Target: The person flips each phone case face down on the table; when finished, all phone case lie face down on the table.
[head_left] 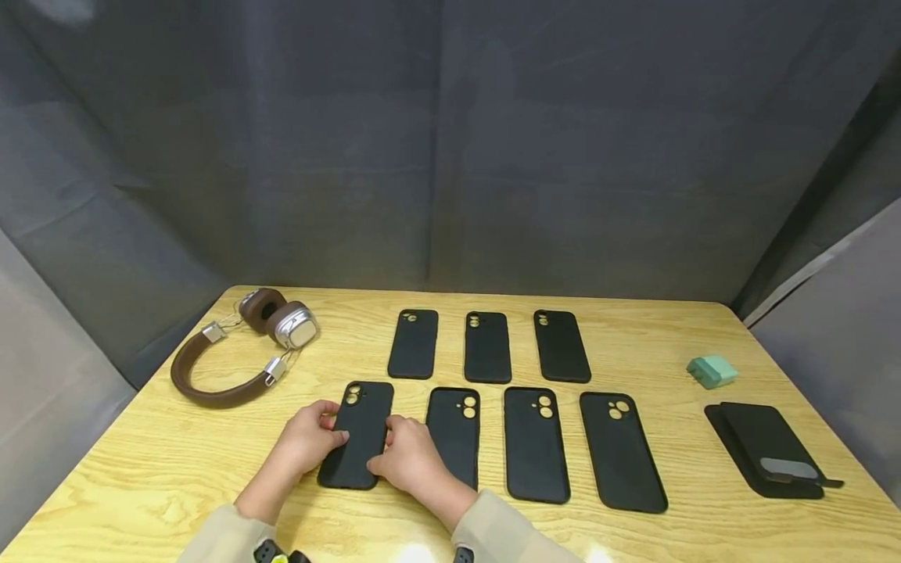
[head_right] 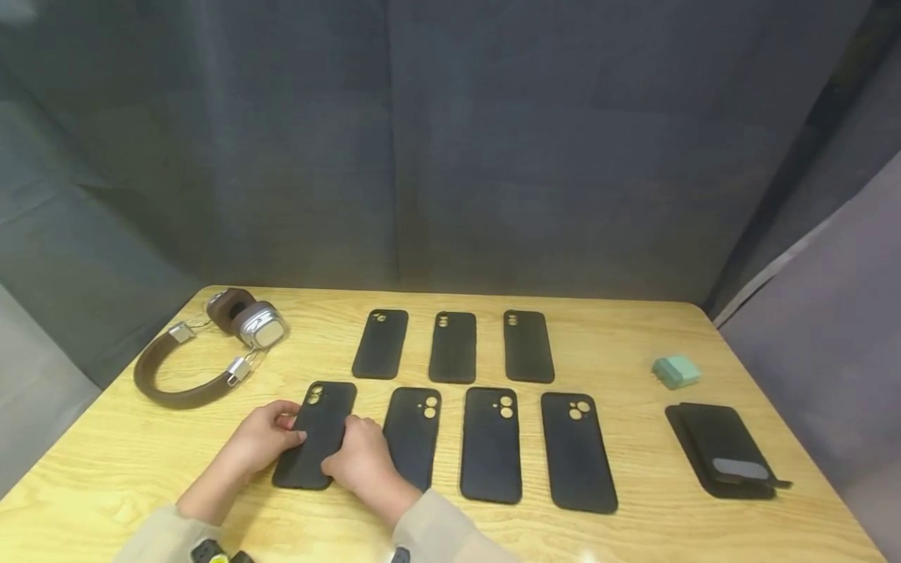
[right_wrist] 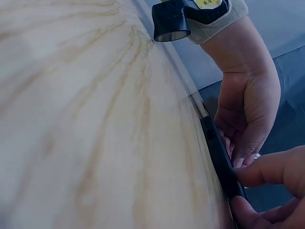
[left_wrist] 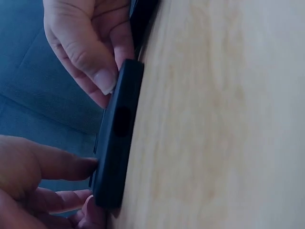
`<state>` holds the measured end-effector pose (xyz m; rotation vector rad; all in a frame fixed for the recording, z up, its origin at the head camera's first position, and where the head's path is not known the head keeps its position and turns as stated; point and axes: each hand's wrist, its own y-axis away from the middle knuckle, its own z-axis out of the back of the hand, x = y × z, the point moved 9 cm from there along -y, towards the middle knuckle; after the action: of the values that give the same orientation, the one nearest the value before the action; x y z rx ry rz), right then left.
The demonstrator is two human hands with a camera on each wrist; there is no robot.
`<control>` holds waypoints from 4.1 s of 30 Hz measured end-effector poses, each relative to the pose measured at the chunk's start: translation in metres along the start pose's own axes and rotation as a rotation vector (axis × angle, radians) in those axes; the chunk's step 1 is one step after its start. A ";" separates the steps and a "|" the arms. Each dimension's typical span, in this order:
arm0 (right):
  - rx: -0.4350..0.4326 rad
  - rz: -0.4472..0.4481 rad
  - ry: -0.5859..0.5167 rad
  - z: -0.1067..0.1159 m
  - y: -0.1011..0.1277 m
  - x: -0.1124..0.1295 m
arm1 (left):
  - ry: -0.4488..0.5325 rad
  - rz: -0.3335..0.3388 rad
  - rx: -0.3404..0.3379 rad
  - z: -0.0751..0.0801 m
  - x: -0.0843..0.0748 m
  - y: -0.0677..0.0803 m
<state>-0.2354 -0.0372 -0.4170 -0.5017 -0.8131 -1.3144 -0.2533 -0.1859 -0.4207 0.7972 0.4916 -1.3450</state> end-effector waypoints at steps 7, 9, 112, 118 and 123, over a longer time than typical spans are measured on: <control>0.026 -0.007 -0.015 0.004 0.005 0.000 | -0.019 0.008 0.017 0.004 0.001 0.002; 0.040 -0.009 -0.045 0.007 0.007 0.001 | -0.013 -0.005 0.013 0.007 -0.001 0.004; -0.015 0.026 -0.086 0.051 0.028 -0.040 | 0.526 -0.178 0.153 -0.052 -0.102 0.014; -0.004 0.072 -0.123 0.045 0.029 -0.037 | 0.510 -0.180 0.152 -0.054 -0.101 0.014; 0.002 0.080 -0.115 0.043 0.029 -0.036 | 0.493 -0.190 0.146 -0.055 -0.101 0.015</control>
<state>-0.2190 0.0233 -0.4135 -0.6063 -0.8804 -1.2197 -0.2506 -0.0779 -0.3802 1.2386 0.8800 -1.3666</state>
